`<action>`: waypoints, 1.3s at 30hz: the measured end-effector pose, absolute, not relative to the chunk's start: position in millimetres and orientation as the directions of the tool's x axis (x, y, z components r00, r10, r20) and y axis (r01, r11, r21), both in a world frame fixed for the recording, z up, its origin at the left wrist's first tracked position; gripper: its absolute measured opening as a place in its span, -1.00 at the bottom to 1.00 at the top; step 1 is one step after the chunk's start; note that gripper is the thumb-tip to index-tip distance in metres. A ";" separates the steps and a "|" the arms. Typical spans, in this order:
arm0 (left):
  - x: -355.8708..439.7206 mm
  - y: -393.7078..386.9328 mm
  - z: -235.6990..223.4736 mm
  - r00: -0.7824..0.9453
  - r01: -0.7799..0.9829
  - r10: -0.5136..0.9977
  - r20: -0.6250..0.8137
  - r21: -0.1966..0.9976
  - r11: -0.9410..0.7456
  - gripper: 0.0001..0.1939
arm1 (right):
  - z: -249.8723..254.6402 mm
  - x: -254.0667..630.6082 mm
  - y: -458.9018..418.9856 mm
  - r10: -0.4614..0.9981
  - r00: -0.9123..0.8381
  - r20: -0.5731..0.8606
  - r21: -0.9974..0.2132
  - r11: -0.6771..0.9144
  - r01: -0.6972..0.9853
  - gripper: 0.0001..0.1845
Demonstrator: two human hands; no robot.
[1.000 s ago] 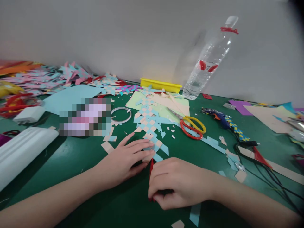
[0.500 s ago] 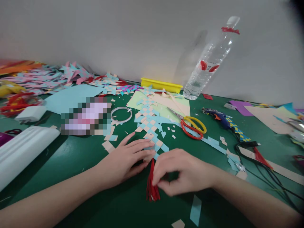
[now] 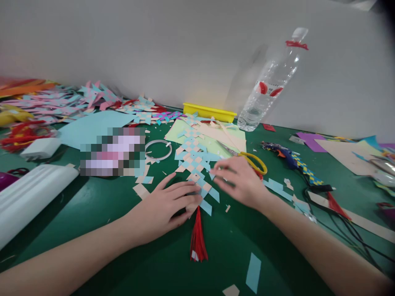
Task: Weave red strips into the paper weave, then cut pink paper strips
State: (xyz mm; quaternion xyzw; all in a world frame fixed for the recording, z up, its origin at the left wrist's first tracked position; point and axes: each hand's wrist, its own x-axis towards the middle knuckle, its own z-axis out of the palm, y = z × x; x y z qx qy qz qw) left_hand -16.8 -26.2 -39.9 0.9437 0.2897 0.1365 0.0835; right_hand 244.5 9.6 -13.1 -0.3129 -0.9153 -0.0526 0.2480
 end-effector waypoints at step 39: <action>-15.5 -29.0 -37.4 0.778 0.528 0.562 0.282 0.192 -0.827 -0.63 | -28.4 282.8 48.0 0.625 -0.396 0.673 -0.013 0.545 0.838 -0.79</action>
